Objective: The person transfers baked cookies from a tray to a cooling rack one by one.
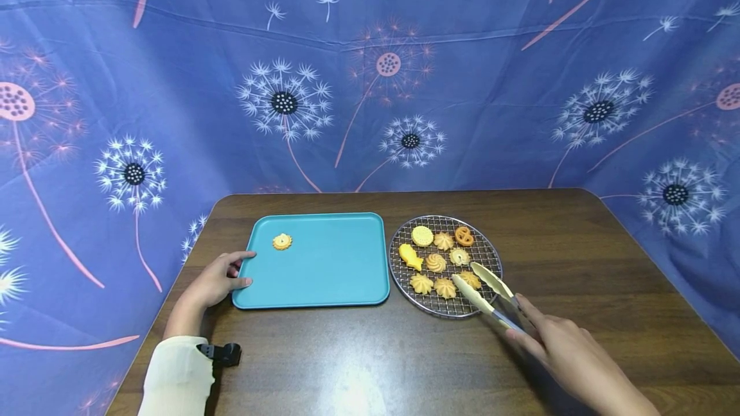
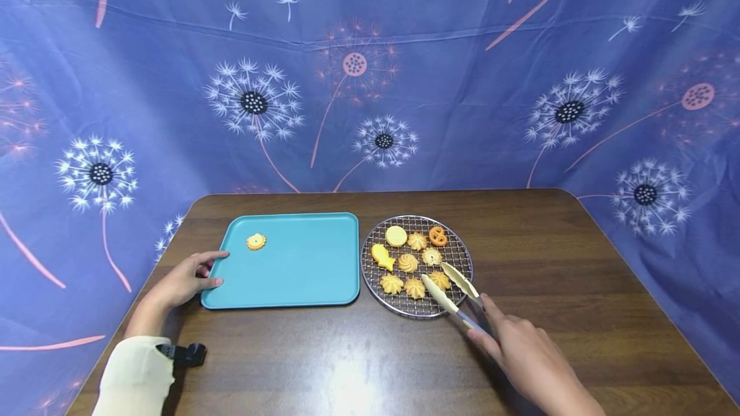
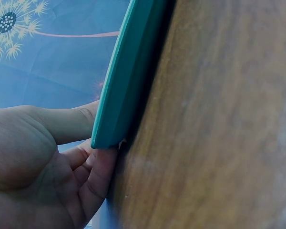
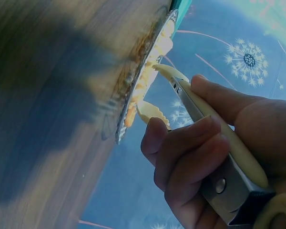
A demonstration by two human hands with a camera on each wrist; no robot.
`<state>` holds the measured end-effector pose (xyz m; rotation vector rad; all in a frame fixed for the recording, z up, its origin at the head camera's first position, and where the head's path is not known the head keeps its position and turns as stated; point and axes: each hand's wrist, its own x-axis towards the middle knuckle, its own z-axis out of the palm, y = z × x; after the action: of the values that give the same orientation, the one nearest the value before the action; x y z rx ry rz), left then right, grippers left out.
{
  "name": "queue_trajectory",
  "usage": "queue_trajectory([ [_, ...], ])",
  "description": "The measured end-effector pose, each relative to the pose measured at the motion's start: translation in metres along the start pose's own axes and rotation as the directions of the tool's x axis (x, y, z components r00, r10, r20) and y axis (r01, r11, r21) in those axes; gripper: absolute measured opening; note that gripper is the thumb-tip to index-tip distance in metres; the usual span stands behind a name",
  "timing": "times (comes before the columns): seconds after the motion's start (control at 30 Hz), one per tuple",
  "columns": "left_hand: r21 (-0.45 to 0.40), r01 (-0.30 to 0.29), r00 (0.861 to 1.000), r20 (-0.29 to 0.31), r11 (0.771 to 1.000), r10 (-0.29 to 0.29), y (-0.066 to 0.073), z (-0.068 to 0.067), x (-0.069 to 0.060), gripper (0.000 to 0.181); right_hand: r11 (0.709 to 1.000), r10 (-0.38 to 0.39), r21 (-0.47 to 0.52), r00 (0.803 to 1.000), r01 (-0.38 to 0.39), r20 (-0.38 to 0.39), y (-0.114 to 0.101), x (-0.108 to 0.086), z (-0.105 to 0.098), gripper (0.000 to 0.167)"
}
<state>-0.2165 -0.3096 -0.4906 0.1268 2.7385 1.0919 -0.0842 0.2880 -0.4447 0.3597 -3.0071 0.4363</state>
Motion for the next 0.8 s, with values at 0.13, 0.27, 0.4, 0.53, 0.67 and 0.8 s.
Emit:
queue_trajectory([
  [0.13, 0.003, 0.0, 1.0, 0.008, 1.0, 0.0, 0.0, 0.0, 0.0, 0.057, 1.0, 0.005, 0.016, 1.0, -0.005, 0.01, -0.005, 0.002, 0.002, 0.068],
  [0.27, 0.006, -0.004, 1.0, 0.008, 1.0, 0.004, 0.0, 0.0, 0.0, 0.057, 0.999, -0.016, 0.027, 1.0, 0.016, 0.005, -0.012, 0.007, 0.004, 0.068],
  [0.4, 0.008, -0.004, 1.0, 0.004, 1.0, 0.004, 0.0, 0.0, 0.0, 0.057, 0.999, -0.032, 0.037, 0.999, 0.032, 0.002, -0.018, 0.012, 0.006, 0.067],
  [0.53, 0.002, -0.007, 1.0, 0.0, 1.0, 0.007, -0.001, 0.0, 0.0, 0.057, 0.999, -0.038, 0.039, 0.999, 0.037, 0.015, -0.025, 0.017, 0.008, 0.067],
  [0.67, 0.001, -0.017, 1.0, -0.002, 1.0, 0.017, -0.001, 0.0, 0.0, 0.056, 0.997, -0.065, 0.034, 0.998, 0.065, 0.004, -0.034, 0.022, 0.01, 0.066],
  [0.8, 0.004, -0.023, 1.0, 0.001, 1.0, 0.023, -0.002, 0.0, 0.001, 0.057, 0.996, -0.089, 0.025, 0.996, 0.089, -0.002, -0.042, 0.029, 0.012, 0.065],
])
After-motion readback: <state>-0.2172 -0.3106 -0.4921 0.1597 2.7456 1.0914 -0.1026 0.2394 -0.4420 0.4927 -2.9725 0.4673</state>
